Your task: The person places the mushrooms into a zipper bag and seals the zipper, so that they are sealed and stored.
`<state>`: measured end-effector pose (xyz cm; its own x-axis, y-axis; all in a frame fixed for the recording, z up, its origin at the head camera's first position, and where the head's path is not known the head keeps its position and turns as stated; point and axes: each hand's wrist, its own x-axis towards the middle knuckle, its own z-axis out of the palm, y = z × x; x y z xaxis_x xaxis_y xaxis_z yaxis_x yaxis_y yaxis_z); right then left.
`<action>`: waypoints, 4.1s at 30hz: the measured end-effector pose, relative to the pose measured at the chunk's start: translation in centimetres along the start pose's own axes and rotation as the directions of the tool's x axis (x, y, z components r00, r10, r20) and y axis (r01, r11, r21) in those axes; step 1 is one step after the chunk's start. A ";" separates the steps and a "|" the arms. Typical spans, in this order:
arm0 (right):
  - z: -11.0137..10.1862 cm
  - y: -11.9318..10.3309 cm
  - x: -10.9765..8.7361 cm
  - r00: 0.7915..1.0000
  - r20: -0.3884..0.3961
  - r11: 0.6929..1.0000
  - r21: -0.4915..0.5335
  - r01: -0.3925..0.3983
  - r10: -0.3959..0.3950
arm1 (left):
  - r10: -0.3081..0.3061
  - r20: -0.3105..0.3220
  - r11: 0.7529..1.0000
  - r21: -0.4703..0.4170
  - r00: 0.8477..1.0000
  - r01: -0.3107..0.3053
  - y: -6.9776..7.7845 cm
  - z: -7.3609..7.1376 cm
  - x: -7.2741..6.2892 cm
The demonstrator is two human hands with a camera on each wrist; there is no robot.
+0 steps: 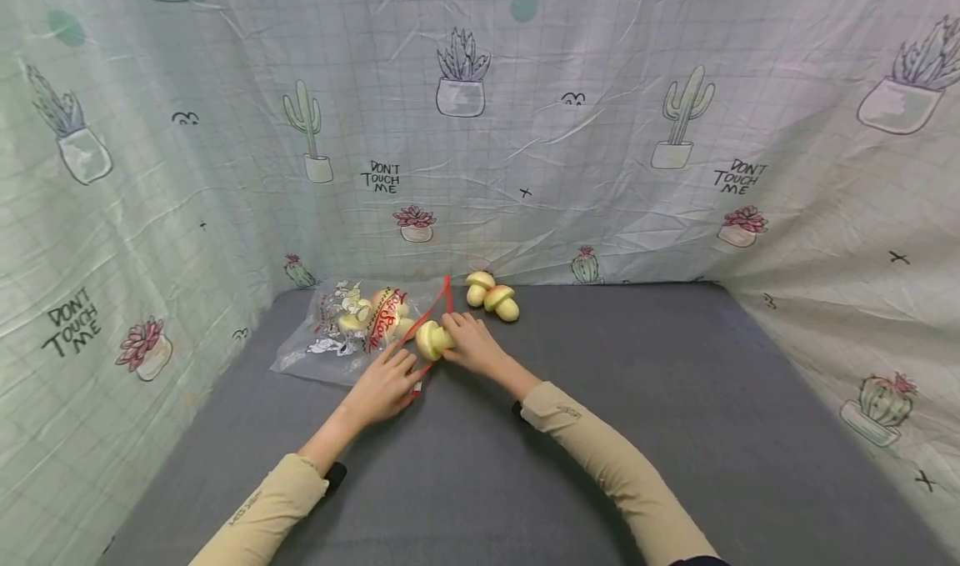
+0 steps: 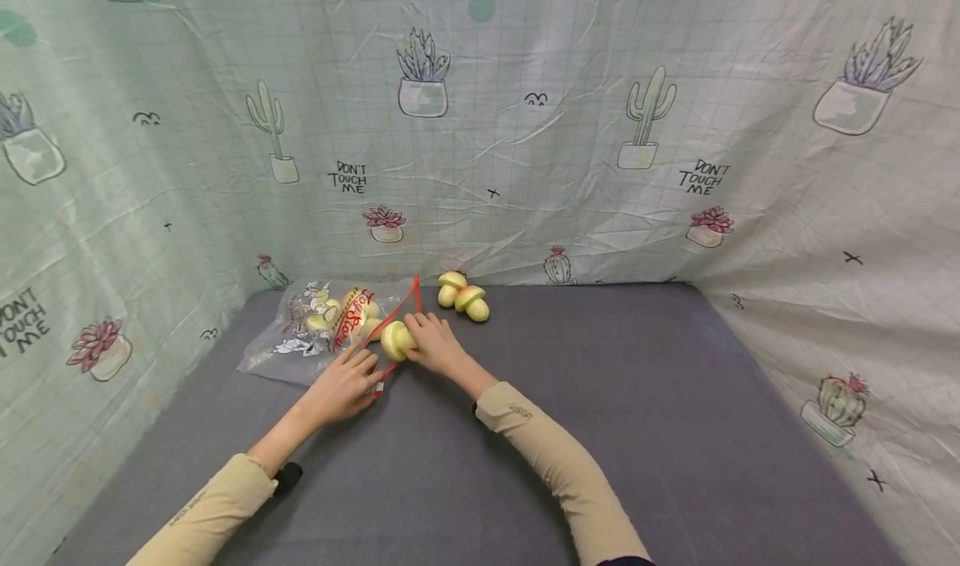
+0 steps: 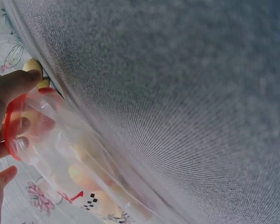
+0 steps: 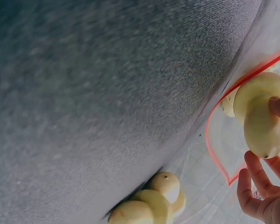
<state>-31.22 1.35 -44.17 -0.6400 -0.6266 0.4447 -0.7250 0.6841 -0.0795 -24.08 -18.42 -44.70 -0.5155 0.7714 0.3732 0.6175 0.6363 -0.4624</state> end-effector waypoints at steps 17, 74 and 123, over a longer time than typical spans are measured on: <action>0.9 -0.7 0.6 0.995 0.088 0.997 -0.069 -0.042 0.048 | 0.011 -0.001 1.000 -0.022 1.000 -0.011 0.0 -0.1 0.2; 1.7 -1.4 1.0 0.966 0.155 0.923 -0.296 0.246 -0.208 | -0.018 -0.008 0.998 -0.062 1.000 0.017 -0.2 -0.7 0.0; 2.9 -1.7 1.4 0.967 0.205 0.890 -0.399 0.221 -0.149 | 0.014 0.112 0.982 -0.187 0.994 0.007 -2.3 -0.6 0.5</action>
<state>-31.62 -1.84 -46.01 -0.5631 -0.7846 0.2595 -0.6856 0.6189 0.3833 -25.44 -19.48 -42.95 -0.5699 0.7745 0.2743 0.7140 0.6321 -0.3012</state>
